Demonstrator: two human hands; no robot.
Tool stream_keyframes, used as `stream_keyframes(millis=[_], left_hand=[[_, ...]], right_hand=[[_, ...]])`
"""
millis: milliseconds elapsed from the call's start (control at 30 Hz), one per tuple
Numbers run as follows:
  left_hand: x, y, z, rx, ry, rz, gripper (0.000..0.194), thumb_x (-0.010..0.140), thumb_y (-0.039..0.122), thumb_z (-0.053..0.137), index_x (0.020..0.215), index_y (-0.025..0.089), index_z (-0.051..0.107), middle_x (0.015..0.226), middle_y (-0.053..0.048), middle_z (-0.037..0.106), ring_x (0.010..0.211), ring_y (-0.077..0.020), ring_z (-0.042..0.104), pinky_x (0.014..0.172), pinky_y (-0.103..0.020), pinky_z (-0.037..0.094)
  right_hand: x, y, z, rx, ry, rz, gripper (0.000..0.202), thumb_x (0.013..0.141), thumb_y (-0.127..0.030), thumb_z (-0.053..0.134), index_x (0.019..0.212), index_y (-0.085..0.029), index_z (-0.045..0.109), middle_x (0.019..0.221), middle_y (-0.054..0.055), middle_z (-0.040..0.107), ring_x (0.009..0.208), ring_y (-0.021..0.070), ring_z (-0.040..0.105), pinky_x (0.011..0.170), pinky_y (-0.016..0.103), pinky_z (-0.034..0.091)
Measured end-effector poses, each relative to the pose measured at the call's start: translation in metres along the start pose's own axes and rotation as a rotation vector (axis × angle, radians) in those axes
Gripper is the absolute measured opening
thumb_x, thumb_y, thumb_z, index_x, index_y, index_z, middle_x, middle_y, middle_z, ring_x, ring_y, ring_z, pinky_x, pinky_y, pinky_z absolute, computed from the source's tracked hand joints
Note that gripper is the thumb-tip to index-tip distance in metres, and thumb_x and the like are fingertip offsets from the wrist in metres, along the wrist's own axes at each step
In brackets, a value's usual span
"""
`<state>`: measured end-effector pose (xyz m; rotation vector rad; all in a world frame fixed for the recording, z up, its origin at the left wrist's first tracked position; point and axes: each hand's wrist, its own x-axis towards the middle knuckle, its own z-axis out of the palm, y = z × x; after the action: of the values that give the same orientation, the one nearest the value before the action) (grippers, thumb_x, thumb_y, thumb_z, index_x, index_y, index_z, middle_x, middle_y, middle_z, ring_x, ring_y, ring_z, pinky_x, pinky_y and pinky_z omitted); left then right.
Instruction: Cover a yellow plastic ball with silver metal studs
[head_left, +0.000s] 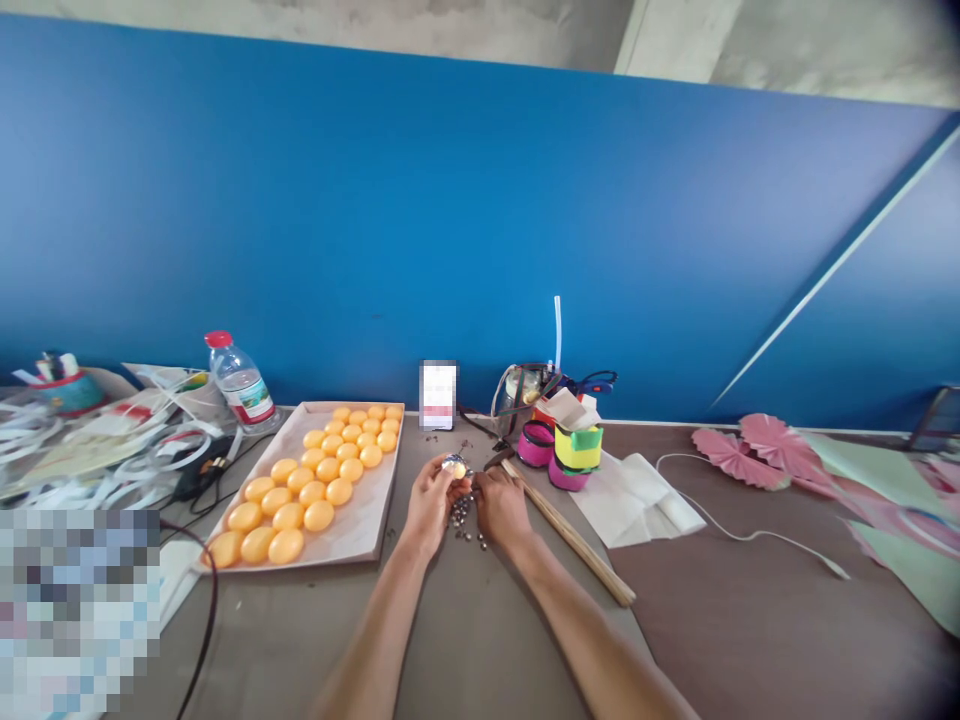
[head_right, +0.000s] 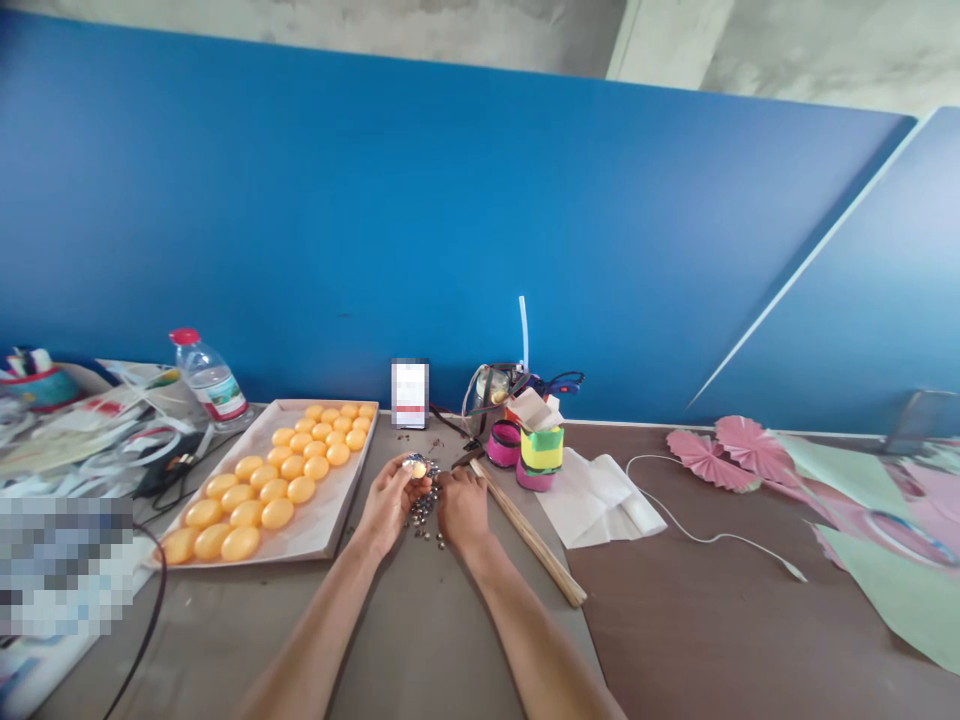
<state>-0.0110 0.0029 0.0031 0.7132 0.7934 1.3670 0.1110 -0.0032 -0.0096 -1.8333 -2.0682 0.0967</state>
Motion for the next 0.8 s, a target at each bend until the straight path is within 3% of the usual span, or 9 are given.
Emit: stream_keyframes(millis=[133, 333, 500, 800], left_hand=[[0.0001, -0.0001, 0.0003, -0.018, 0.008, -0.017, 0.038, 0.067, 0.033, 0.069, 0.097, 0.015, 0.055, 0.078, -0.003, 0.065, 0.063, -0.0125, 0.063, 0.064, -0.026, 0.05], [-0.0003, 0.0018, 0.0002, -0.062, 0.031, -0.029, 0.039, 0.063, 0.03, 0.071, 0.096, 0.016, 0.055, 0.076, -0.003, 0.065, 0.064, -0.0126, 0.063, 0.066, -0.026, 0.05], [0.0007, 0.0014, -0.0013, -0.064, 0.036, -0.036, 0.039, 0.063, 0.028, 0.072, 0.096, 0.016, 0.056, 0.077, -0.003, 0.066, 0.064, -0.0122, 0.062, 0.067, -0.027, 0.051], [0.0017, 0.0002, -0.0025, -0.079, 0.023, -0.023, 0.038, 0.063, 0.028, 0.071, 0.096, 0.016, 0.057, 0.078, -0.003, 0.066, 0.065, -0.0122, 0.062, 0.069, -0.027, 0.05]], right_hand=[[0.0009, 0.0014, 0.0008, 0.041, 0.024, 0.006, 0.018, 0.083, -0.015, 0.044, 0.082, -0.018, 0.062, 0.087, 0.008, 0.063, 0.087, 0.0186, 0.055, 0.076, 0.03, 0.029], [0.0034, 0.0045, 0.0025, 0.188, 0.17, 0.014, 0.015, 0.079, -0.011, 0.046, 0.076, -0.016, 0.06, 0.081, 0.006, 0.065, 0.082, 0.0176, 0.057, 0.076, 0.028, 0.031], [0.0052, 0.0051, 0.0047, 0.319, 0.165, -0.003, 0.015, 0.075, -0.009, 0.045, 0.075, -0.017, 0.058, 0.068, 0.003, 0.064, 0.067, 0.0158, 0.056, 0.067, 0.026, 0.034], [0.0083, 0.0042, 0.0083, 0.573, 0.199, -0.034, 0.017, 0.073, -0.013, 0.046, 0.066, -0.019, 0.06, 0.071, 0.004, 0.061, 0.067, 0.0159, 0.054, 0.062, 0.025, 0.038]])
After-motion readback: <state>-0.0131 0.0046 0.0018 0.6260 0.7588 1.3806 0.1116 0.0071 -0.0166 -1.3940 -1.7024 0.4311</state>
